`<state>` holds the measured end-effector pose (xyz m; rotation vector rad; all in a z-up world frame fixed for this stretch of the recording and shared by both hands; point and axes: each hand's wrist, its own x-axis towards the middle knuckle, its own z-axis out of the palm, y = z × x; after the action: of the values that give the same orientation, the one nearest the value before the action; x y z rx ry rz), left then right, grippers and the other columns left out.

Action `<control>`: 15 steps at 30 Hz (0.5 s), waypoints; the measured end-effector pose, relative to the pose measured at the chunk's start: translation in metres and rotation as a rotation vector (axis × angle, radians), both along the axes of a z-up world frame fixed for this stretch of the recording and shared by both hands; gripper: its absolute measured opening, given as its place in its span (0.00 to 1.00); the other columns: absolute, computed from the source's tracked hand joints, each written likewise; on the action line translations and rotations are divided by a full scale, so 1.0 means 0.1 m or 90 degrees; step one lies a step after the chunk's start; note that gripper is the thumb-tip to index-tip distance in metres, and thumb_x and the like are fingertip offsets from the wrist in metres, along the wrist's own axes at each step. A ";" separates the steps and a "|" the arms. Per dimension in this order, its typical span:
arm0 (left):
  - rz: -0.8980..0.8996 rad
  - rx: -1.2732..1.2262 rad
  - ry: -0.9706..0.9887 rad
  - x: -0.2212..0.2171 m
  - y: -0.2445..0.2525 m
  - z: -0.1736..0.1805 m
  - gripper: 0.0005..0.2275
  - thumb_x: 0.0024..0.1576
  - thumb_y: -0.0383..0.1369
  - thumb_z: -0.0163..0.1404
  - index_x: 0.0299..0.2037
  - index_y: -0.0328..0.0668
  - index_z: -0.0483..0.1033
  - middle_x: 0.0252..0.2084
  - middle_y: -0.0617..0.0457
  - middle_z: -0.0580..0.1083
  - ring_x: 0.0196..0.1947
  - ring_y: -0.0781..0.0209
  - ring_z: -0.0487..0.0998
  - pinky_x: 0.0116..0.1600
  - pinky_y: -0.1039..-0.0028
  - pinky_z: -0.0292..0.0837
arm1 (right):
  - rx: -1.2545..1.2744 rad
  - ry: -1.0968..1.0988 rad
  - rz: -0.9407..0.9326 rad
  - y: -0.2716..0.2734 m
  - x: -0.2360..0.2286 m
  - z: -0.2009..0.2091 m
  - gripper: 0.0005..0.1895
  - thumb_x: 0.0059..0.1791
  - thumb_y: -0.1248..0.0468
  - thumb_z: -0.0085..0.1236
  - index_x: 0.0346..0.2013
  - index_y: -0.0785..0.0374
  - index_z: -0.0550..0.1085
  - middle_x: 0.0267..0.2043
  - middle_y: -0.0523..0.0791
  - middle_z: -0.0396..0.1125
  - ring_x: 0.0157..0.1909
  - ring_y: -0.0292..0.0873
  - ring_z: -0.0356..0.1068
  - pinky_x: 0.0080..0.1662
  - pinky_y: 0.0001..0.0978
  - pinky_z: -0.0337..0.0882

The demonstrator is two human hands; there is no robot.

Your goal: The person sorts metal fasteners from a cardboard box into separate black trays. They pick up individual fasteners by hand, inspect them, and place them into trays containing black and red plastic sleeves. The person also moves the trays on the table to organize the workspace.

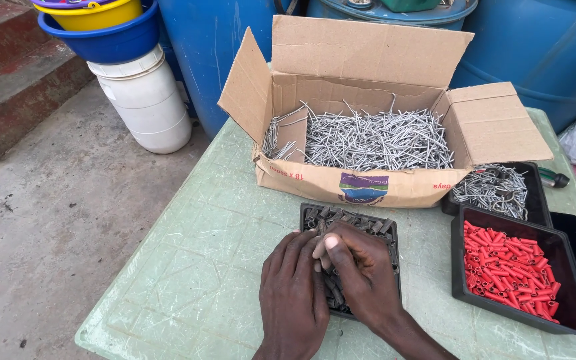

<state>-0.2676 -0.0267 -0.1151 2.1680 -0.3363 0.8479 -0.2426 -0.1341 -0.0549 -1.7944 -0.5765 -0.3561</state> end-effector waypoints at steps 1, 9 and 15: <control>0.000 0.000 0.002 0.00 0.00 0.03 0.18 0.56 0.30 0.36 0.56 0.37 0.69 0.57 0.47 0.72 0.60 0.46 0.69 0.62 0.60 0.62 | 0.000 0.002 0.000 -0.04 0.04 -0.02 0.17 0.54 0.61 0.42 0.24 0.62 0.73 0.22 0.40 0.64 0.26 0.33 0.64 0.32 0.25 0.65; -0.015 -0.039 -0.009 -0.03 0.01 0.11 0.14 0.61 0.31 0.39 0.53 0.35 0.70 0.56 0.47 0.72 0.56 0.47 0.70 0.58 0.59 0.66 | 0.038 0.070 -0.055 -0.34 0.08 0.12 0.17 0.55 0.61 0.43 0.29 0.64 0.76 0.26 0.44 0.68 0.31 0.38 0.67 0.37 0.29 0.68; -0.016 -0.024 0.017 0.01 0.02 0.12 0.14 0.60 0.34 0.45 0.53 0.36 0.71 0.56 0.48 0.72 0.58 0.49 0.69 0.57 0.58 0.66 | -0.379 -0.058 -0.040 -0.72 -0.02 0.07 0.15 0.47 0.56 0.57 0.47 0.55 0.75 0.42 0.41 0.71 0.47 0.39 0.70 0.55 0.38 0.66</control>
<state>-0.2666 -0.0246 -0.1031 2.1350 -0.3307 0.8043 -0.2450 -0.2059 -0.0474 -2.3796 -0.7446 -0.3301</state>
